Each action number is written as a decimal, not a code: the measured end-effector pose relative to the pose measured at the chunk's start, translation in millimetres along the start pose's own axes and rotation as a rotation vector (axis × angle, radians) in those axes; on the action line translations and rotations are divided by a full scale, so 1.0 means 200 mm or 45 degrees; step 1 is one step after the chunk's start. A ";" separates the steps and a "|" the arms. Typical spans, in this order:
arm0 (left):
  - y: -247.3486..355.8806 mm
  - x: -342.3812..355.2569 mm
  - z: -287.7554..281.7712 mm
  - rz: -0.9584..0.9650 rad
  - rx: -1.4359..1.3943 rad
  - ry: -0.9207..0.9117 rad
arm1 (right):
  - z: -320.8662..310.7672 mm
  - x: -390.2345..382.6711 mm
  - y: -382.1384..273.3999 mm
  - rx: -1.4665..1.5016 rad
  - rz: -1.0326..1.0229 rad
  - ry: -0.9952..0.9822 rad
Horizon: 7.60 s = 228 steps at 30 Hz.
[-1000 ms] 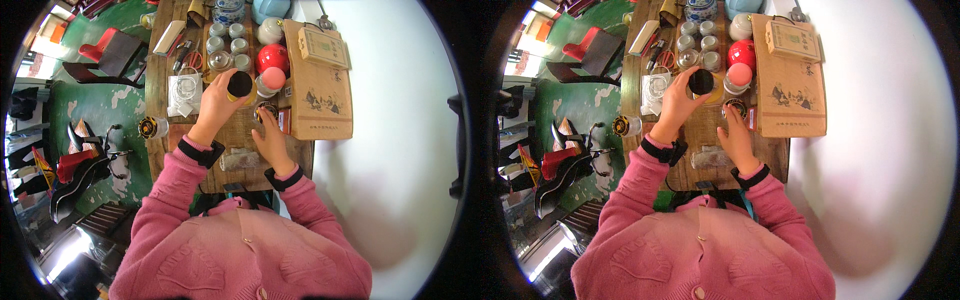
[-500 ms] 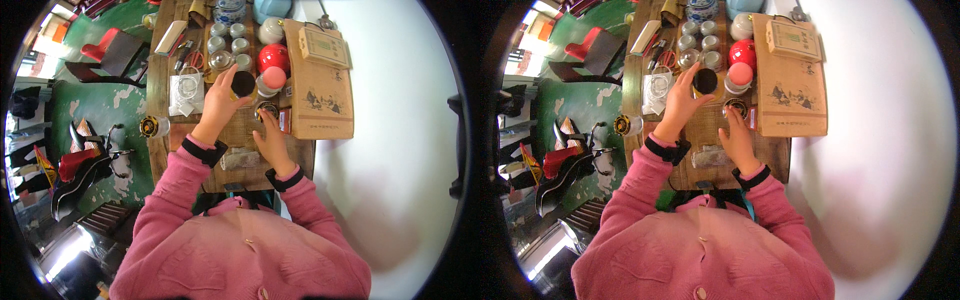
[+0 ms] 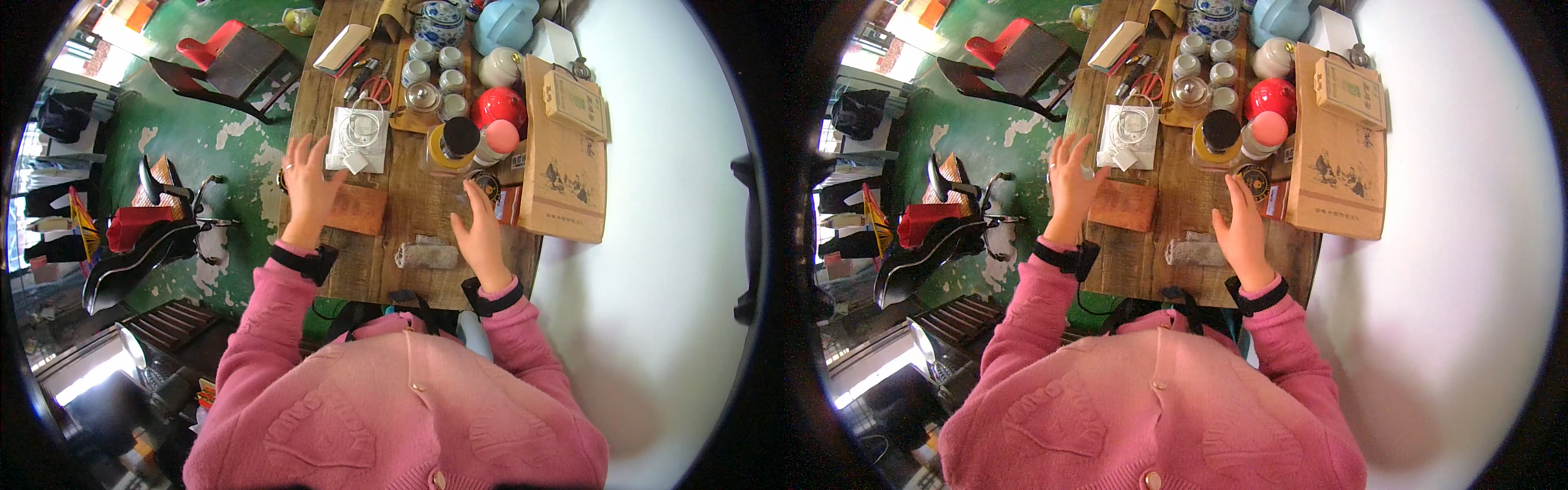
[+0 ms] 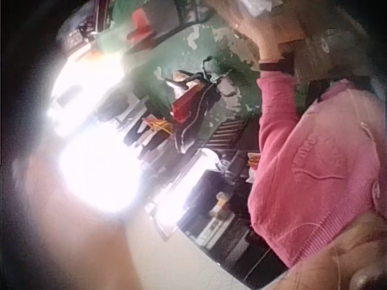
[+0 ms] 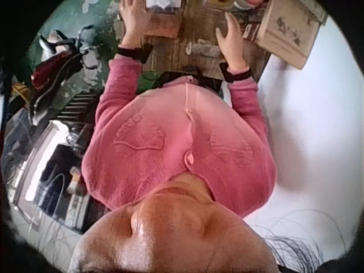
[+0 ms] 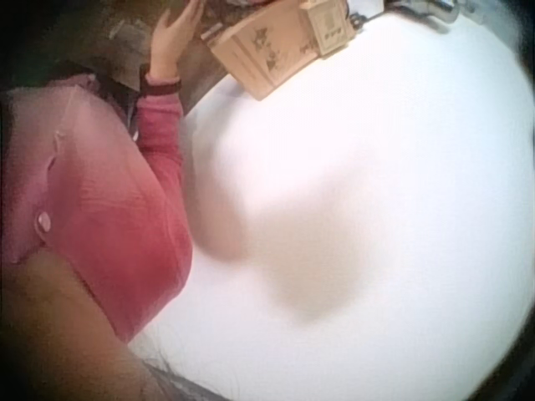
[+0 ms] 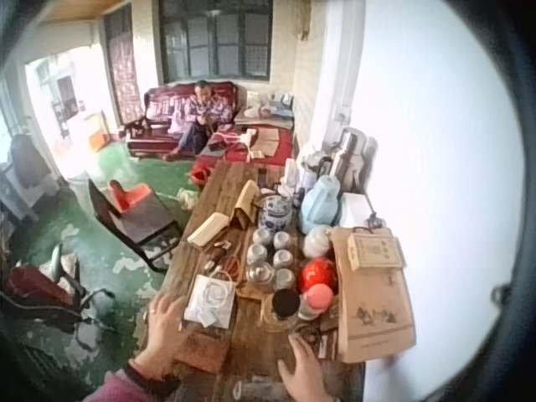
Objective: The person arranges various small items on a wooden table, including boxes, jars, and containers. They move items around, open and close boxes, and place objects in different positions on the table.
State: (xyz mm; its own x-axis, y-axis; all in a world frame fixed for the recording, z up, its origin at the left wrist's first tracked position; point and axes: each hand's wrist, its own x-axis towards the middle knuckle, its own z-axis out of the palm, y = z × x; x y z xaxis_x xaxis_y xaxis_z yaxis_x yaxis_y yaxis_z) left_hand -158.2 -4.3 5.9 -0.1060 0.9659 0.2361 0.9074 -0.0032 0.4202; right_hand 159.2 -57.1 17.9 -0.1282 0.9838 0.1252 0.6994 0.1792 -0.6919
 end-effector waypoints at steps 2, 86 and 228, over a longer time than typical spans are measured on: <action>-0.13 -0.06 -0.03 -0.110 0.200 0.015 | 0.03 -0.01 -0.04 -0.011 -0.012 0.003; 0.73 -0.32 0.68 -0.010 -0.433 -0.332 | 0.16 0.05 0.43 -0.497 0.058 0.193; 1.58 -0.01 0.37 0.162 -0.965 -0.392 | -1.01 -0.06 0.44 0.274 0.321 0.540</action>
State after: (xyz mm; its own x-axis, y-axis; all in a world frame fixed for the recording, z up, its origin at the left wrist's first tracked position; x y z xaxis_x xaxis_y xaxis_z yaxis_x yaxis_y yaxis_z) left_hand 157.7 12.2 73.5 0.1950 0.9737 0.1177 0.3734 -0.1847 0.9091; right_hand 364.0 -53.0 99.5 0.3519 0.9182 0.1818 0.5063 -0.0233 -0.8621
